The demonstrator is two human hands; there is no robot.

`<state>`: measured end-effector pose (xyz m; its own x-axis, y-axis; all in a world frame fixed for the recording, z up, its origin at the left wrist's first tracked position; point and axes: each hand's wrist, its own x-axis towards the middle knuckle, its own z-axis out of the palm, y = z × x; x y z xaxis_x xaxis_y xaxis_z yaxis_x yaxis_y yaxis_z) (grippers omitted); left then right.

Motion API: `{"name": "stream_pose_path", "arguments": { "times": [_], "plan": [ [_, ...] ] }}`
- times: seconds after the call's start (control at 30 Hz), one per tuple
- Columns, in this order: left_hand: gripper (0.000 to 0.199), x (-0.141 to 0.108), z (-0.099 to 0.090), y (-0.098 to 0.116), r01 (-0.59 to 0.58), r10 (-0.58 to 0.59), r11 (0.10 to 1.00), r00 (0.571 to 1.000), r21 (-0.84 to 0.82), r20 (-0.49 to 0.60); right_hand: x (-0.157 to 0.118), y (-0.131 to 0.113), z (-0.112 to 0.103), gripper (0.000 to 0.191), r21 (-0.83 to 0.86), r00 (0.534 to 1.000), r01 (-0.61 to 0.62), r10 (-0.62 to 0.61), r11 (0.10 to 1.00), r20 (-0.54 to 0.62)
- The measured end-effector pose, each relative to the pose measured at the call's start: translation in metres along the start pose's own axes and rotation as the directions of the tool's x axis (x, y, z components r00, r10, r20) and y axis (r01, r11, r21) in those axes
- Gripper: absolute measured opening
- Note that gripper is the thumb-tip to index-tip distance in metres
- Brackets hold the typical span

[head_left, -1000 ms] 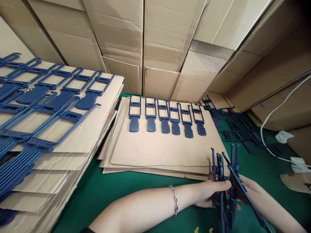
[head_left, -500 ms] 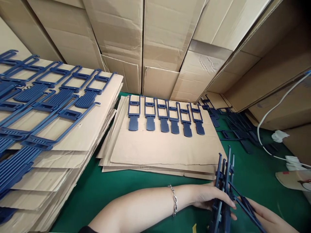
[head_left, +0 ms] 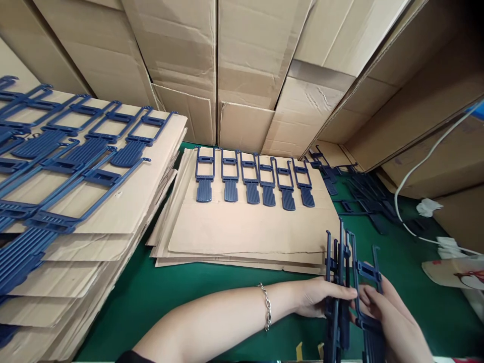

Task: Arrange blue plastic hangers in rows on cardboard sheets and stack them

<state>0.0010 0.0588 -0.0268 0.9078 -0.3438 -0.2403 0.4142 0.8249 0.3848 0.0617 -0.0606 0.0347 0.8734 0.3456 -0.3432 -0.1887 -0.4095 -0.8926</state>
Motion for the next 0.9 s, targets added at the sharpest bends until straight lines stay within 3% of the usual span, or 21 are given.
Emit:
{"name": "stream_pose_path", "arguments": {
  "times": [0.1,0.2,0.33,0.43,0.5,0.53,0.57,0.63,0.67,0.7,0.77,0.83,0.9],
  "plan": [
    [0.060,-0.004,0.003,0.002,-0.008,0.007,1.000,0.999,-0.021,-0.054,0.004,0.001,0.022,0.074,-0.143,0.983,0.098,-0.119,0.985,-0.141],
    [0.069,-0.009,0.006,0.006,-0.020,0.018,1.000,0.993,-0.022,-0.113,0.007,0.012,0.034,0.075,-0.253,0.966,0.185,-0.223,0.950,-0.131],
    [0.059,-0.015,0.013,0.011,-0.026,0.033,0.999,0.988,0.045,-0.151,0.014,0.025,0.041,0.074,-0.435,0.914,0.281,-0.377,0.855,-0.151],
    [0.051,-0.015,0.015,0.012,-0.056,0.069,0.994,0.986,0.089,-0.151,0.022,0.023,0.032,0.077,-0.459,0.928,0.163,-0.294,0.873,-0.229],
    [0.041,-0.014,0.015,0.012,-0.029,0.040,0.996,0.990,0.083,-0.138,0.032,0.011,0.014,0.068,-0.476,0.941,0.174,-0.288,0.862,-0.177],
    [0.035,-0.013,0.014,0.012,0.007,0.004,0.996,0.992,0.089,-0.123,0.039,0.001,0.002,0.060,-0.501,0.938,0.236,-0.329,0.833,-0.106],
    [0.030,-0.012,0.012,0.012,0.050,-0.039,0.993,0.994,0.103,-0.105,0.049,-0.011,-0.012,0.050,-0.528,0.925,0.314,-0.379,0.789,-0.015],
    [0.026,-0.010,0.009,0.011,0.122,-0.113,0.978,0.991,0.166,-0.068,0.078,-0.038,-0.036,0.040,-0.660,0.847,0.313,-0.514,0.684,-0.132],
    [0.026,-0.008,0.008,0.011,0.141,-0.133,0.970,0.990,0.200,-0.056,0.097,-0.051,-0.044,0.041,-0.756,0.813,0.275,-0.563,0.594,-0.147],
    [0.027,-0.007,0.007,0.011,0.152,-0.147,0.962,0.988,0.226,-0.040,0.119,-0.062,-0.050,0.043,-0.846,0.796,0.286,-0.604,0.449,-0.051],
    [0.030,-0.005,0.006,0.011,0.174,-0.177,0.950,0.984,0.259,-0.011,0.164,-0.078,-0.049,0.052,-0.932,0.833,0.318,-0.521,0.172,0.188],
    [0.033,-0.004,0.006,0.011,0.187,-0.196,0.946,0.981,0.265,0.004,0.204,-0.083,-0.037,0.062,-0.964,0.915,0.257,-0.307,-0.061,0.263],
    [0.034,-0.003,0.006,0.011,0.186,-0.195,0.949,0.981,0.256,0.008,0.234,-0.081,-0.021,0.064,-0.953,0.930,0.268,-0.221,-0.143,0.295]
  ]
}}
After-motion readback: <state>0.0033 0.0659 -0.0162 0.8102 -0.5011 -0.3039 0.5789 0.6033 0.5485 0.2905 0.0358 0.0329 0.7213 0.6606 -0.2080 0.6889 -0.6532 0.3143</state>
